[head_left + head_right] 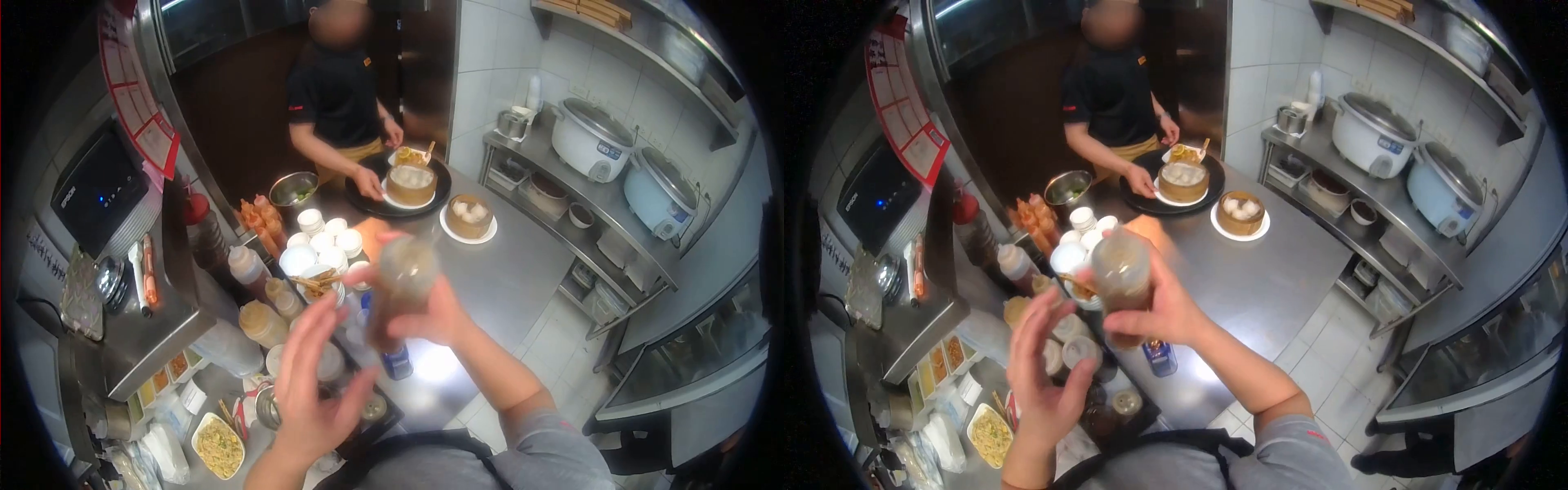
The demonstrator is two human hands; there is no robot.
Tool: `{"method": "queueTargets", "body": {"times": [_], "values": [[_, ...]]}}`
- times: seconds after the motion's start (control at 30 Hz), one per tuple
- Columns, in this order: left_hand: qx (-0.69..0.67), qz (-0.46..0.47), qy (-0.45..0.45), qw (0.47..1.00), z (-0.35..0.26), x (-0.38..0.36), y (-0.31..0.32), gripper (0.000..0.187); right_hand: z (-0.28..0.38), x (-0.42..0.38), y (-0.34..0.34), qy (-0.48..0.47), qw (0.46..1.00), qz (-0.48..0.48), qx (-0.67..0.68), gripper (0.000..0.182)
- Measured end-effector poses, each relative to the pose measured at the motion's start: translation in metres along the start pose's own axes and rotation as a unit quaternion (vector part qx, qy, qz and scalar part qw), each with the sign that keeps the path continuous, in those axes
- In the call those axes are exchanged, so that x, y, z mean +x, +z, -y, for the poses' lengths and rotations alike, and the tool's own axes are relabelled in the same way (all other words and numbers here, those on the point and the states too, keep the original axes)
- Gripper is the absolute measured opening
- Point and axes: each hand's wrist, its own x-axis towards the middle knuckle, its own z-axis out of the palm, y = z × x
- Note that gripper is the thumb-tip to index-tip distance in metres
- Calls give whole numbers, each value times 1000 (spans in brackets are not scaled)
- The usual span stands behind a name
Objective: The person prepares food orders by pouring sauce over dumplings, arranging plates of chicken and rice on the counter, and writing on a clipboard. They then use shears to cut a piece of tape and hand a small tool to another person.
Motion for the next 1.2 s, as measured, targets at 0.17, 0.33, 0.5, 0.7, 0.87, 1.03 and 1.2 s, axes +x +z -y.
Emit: {"method": "queueTargets", "body": {"times": [0.17, 0.33, 0.5, 0.7, 0.87, 1.03, 1.2], "values": [[130, -132, 138, 973, 32, 2, -56, 34, -37, -4, -98, 148, 969, -193, -48, 54], [504, -92, -5, 859, 58, -2, -80, 30, -114, -27, -261, 177, 810, -320, -458, 64], [510, -136, 52, 848, 83, -10, -73, 30, -124, -17, -309, 352, 580, -243, -693, 55], [505, -151, 64, 848, 85, -10, -72, 30, -145, -10, -332, 362, 519, -184, -752, 43], [498, -193, 106, 839, 80, 9, -62, 30, -149, -7, -344, 348, 494, -159, -781, 41], [492, -210, 117, 837, 83, 10, -61, 32, -142, 16, -334, 341, 478, -147, -796, 23], [488, -224, 121, 835, 84, 11, -60, 33, -164, 35, -349, 310, 453, -129, -826, 29]]}}
